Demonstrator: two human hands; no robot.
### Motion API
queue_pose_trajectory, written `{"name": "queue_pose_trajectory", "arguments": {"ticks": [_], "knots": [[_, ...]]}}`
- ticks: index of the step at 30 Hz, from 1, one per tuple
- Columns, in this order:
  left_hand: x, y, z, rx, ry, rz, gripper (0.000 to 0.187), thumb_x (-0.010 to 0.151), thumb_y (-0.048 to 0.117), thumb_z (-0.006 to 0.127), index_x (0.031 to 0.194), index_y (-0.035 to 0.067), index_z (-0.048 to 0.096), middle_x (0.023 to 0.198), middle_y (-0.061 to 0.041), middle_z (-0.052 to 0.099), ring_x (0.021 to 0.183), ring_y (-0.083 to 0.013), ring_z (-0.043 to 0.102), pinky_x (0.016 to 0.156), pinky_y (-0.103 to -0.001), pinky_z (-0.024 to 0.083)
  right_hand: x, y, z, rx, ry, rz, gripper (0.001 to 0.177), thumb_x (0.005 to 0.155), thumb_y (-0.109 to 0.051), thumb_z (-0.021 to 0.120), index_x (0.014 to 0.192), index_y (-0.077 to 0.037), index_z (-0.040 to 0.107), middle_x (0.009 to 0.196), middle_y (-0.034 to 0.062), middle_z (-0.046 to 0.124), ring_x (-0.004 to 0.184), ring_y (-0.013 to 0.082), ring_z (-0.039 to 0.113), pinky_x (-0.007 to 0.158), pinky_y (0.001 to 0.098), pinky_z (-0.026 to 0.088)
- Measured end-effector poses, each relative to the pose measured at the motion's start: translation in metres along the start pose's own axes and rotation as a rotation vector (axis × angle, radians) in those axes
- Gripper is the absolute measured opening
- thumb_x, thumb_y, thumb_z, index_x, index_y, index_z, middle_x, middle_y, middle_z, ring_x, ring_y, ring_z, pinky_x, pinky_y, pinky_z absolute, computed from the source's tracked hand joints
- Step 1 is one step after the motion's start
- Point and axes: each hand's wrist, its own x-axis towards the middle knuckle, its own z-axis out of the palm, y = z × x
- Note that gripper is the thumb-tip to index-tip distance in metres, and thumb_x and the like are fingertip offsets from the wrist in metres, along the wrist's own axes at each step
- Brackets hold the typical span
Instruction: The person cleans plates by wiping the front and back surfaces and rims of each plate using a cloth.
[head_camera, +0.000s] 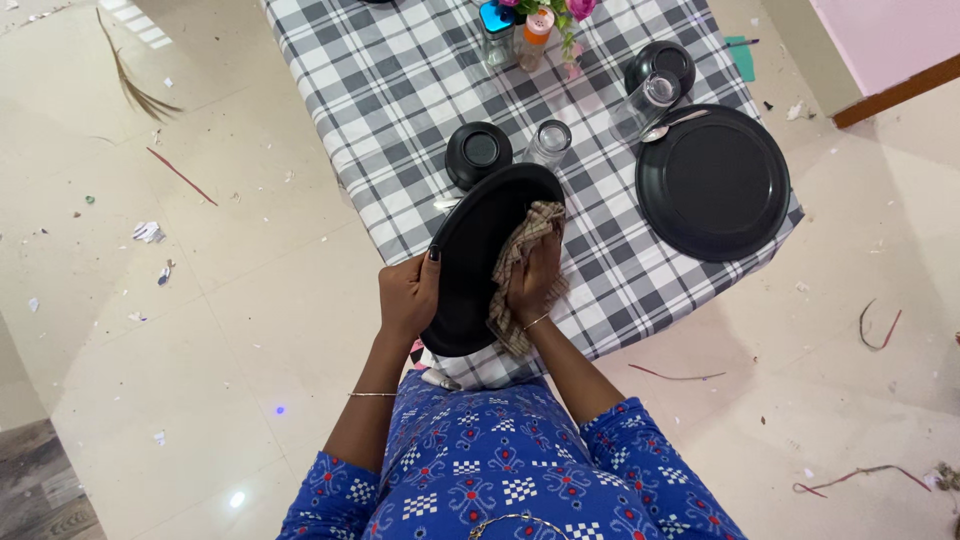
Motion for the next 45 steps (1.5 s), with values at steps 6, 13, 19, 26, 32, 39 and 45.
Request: {"name": "queue_pose_trajectory", "arguments": {"ticks": [6, 13, 19, 26, 32, 39, 45], "knots": [[-0.003, -0.008, 0.003, -0.043, 0.071, -0.153, 0.057, 0.107, 0.031, 0.055, 0.06, -0.001, 0.054, 0.045, -0.006, 0.041, 0.041, -0.0131, 0.033, 0.043, -0.036, 0.024, -0.066, -0.024, -0.001, -0.162, -0.186, 0.248, 0.066, 0.1, -0.026, 0.049, 0.155, 0.008, 0.034, 0.164, 0.0318, 0.029, 0.153, 0.0485, 0.026, 0.126, 0.0572, 0.018], [0.008, 0.013, 0.01, -0.014, 0.059, -0.081, 0.046, 0.107, 0.03, 0.055, 0.076, -0.002, 0.067, 0.05, -0.01, 0.051, 0.04, -0.0174, 0.044, 0.043, -0.037, 0.033, -0.082, -0.049, 0.002, -0.113, -0.424, -0.265, 0.078, 0.096, -0.056, 0.046, 0.152, -0.003, 0.043, 0.165, 0.0322, 0.019, 0.155, 0.0497, 0.014, 0.126, 0.0609, 0.008], [0.01, 0.017, 0.013, -0.006, -0.003, -0.024, 0.037, 0.104, 0.028, 0.058, 0.088, -0.001, 0.073, 0.053, -0.012, 0.059, 0.04, -0.0204, 0.055, 0.042, -0.036, 0.04, -0.031, -0.053, 0.034, 0.032, -0.158, 0.0, 0.07, 0.107, -0.049, 0.047, 0.154, 0.004, 0.041, 0.166, 0.0291, 0.032, 0.16, 0.0479, 0.023, 0.133, 0.0571, 0.014], [0.004, 0.022, 0.001, -0.081, -0.136, 0.063, 0.028, 0.1, 0.022, 0.064, 0.09, 0.0, 0.077, 0.055, -0.013, 0.062, 0.042, -0.0212, 0.057, 0.044, -0.034, 0.041, 0.033, -0.001, -0.006, -0.177, 0.275, 0.166, 0.071, 0.106, -0.018, 0.043, 0.165, 0.005, 0.012, 0.172, 0.0293, 0.011, 0.16, 0.0491, 0.013, 0.131, 0.0531, 0.009], [0.002, 0.051, -0.028, -0.085, -0.233, 0.352, 0.023, 0.096, 0.021, 0.069, 0.103, 0.001, 0.078, 0.065, -0.011, 0.07, 0.051, -0.0192, 0.066, 0.05, -0.031, 0.05, 0.058, 0.016, -0.054, 0.848, 0.467, 0.461, 0.066, 0.107, -0.028, 0.039, 0.164, -0.01, 0.012, 0.166, 0.0169, 0.026, 0.147, 0.0297, 0.037, 0.123, 0.0427, 0.033], [-0.015, 0.074, -0.032, 0.129, -0.28, 0.766, 0.033, 0.079, 0.024, 0.089, 0.097, 0.002, 0.073, 0.105, -0.014, 0.077, 0.091, -0.0269, 0.078, 0.072, -0.033, 0.062, 0.038, -0.075, -0.103, 1.544, 0.084, 0.584, 0.062, 0.122, -0.06, 0.034, 0.141, -0.006, 0.059, 0.128, 0.0172, 0.069, 0.118, 0.0286, 0.066, 0.098, 0.0458, 0.053], [-0.022, 0.073, -0.024, 0.19, -0.288, 0.814, 0.028, 0.072, 0.01, 0.087, 0.096, 0.004, 0.075, 0.112, -0.01, 0.077, 0.099, -0.0228, 0.076, 0.078, -0.032, 0.062, 0.061, -0.122, -0.135, 1.21, 0.207, 1.135, 0.035, 0.101, -0.037, 0.059, 0.122, -0.011, 0.064, 0.118, 0.0066, 0.072, 0.11, 0.0235, 0.069, 0.098, 0.0421, 0.057]]}}
